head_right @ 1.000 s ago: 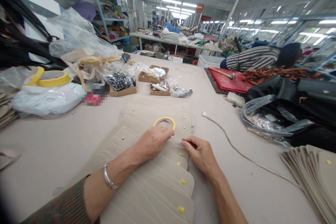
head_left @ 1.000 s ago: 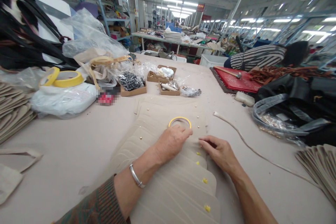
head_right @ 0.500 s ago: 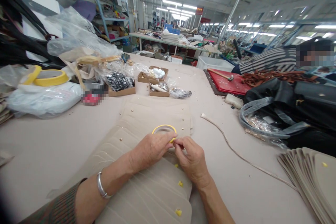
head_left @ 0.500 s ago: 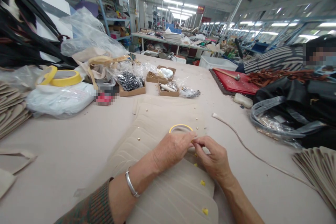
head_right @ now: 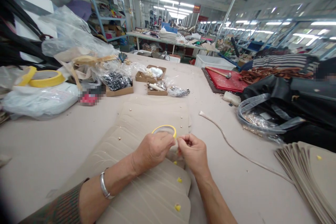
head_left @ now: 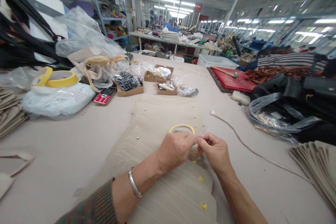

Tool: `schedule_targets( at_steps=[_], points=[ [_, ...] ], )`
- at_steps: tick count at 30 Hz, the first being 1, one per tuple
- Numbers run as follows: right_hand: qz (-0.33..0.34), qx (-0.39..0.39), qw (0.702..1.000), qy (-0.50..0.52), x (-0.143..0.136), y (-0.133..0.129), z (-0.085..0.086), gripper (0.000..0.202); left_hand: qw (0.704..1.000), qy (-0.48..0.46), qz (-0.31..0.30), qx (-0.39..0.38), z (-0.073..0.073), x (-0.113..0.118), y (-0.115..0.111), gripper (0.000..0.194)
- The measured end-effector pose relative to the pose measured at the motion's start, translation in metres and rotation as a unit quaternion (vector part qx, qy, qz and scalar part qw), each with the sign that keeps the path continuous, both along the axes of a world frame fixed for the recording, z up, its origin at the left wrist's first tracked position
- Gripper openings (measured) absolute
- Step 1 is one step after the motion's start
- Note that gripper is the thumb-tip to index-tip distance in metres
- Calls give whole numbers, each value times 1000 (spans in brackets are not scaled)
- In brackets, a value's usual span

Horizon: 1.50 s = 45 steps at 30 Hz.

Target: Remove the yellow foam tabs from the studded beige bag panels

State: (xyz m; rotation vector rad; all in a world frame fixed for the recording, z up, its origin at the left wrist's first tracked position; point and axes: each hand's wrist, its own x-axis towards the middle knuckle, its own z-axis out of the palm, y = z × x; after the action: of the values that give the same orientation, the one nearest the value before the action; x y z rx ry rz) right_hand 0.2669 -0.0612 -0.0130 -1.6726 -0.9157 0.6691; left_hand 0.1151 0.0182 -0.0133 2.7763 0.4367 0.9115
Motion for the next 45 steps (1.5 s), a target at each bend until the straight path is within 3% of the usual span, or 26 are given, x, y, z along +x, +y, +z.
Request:
schedule_targets(
  at_steps=[3,6,11,17,25,28,31,34,40,45],
  points=[
    [-21,-38,997,70,22,0,-7,28,999,44,29,0,-2,3,0,16],
    [3,-81,994,74,40,-2,-16,34,985,162,67,-3,-4,7,6,10],
    [51,-132,988,59,46,-3,-22,38,967,249,59,-5,-2,10,10,10],
    [112,-168,979,-29,39,-5,-17,33,966,257,43,-9,1,6,9,12],
    [118,-160,946,-255,29,0,-19,27,972,231,35,-9,-6,6,10,10],
    [92,-158,946,-269,30,-1,-21,25,972,233,37,-8,-8,6,10,11],
    [64,-173,959,-216,35,-7,-22,33,971,237,37,-8,-7,5,10,11],
    [91,-176,967,-157,39,-14,-22,29,970,238,36,-10,-5,4,10,12],
    [85,-140,942,-294,29,-13,-23,27,972,232,33,-14,-1,3,9,13],
    [86,-146,923,-346,21,-6,-22,27,981,190,15,-18,3,0,7,14]
  ],
)
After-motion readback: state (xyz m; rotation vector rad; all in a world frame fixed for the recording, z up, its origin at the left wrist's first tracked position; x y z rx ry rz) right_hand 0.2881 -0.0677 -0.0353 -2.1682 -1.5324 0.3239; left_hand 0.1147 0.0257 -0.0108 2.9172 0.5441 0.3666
